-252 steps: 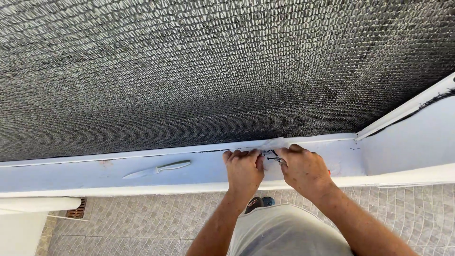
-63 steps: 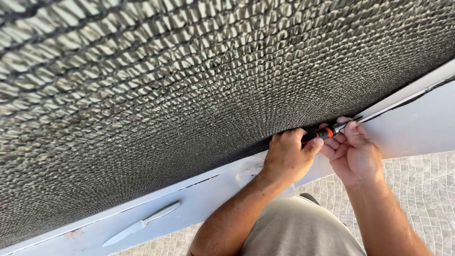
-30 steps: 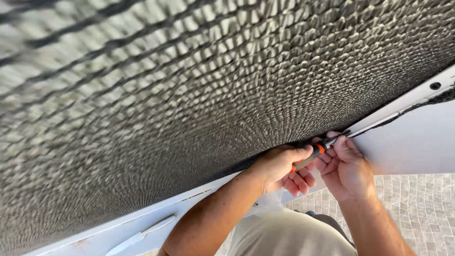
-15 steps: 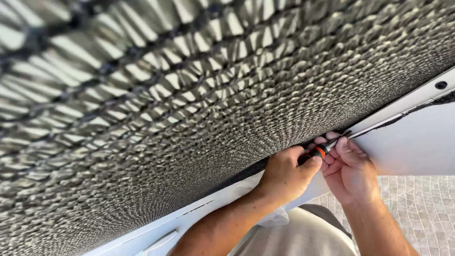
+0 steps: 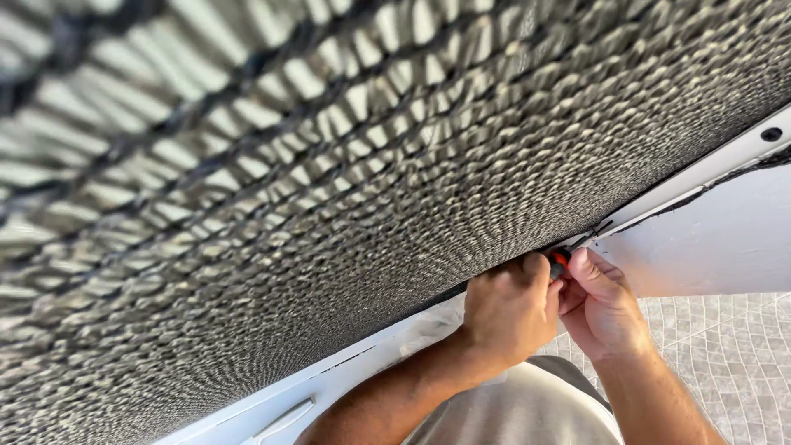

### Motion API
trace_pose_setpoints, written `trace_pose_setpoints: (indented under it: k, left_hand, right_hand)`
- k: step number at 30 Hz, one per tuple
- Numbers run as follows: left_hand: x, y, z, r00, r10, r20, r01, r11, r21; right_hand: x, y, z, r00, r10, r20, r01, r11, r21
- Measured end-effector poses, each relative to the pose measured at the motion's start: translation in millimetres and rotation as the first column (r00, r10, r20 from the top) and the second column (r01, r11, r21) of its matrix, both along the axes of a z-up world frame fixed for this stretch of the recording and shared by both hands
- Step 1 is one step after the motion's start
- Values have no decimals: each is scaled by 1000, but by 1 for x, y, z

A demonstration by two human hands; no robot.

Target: Installing a mesh screen into a frame using a screwdriver to tuck it into the channel

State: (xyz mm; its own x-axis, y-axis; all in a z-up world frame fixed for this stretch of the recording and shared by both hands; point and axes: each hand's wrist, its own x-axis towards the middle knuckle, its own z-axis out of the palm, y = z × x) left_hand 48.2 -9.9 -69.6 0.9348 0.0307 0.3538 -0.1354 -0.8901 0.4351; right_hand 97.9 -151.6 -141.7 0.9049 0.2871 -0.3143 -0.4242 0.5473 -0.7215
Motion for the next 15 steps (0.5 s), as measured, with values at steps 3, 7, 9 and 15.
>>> trace_pose_setpoints:
  k: [3, 7, 9, 15]
  left_hand:
    - [-1, 1, 2, 989, -24, 147, 3, 989, 146]
    - [-4, -2, 1, 993, -8, 119, -12, 987, 160]
    - [-3, 2, 19, 997, 16, -77, -24, 994, -108]
    - [8, 12, 33, 653, -406, -639, -585, 265, -767]
  right_hand:
    - [1, 3, -1, 999, 10, 31, -10, 1000, -3]
    - [1, 5, 14, 994, 20, 110, -28, 997, 67]
    - [-3, 2, 14, 995, -8, 104, 2, 998, 56]
    - [-5, 4, 36, 967, 78, 241, -93, 994, 52]
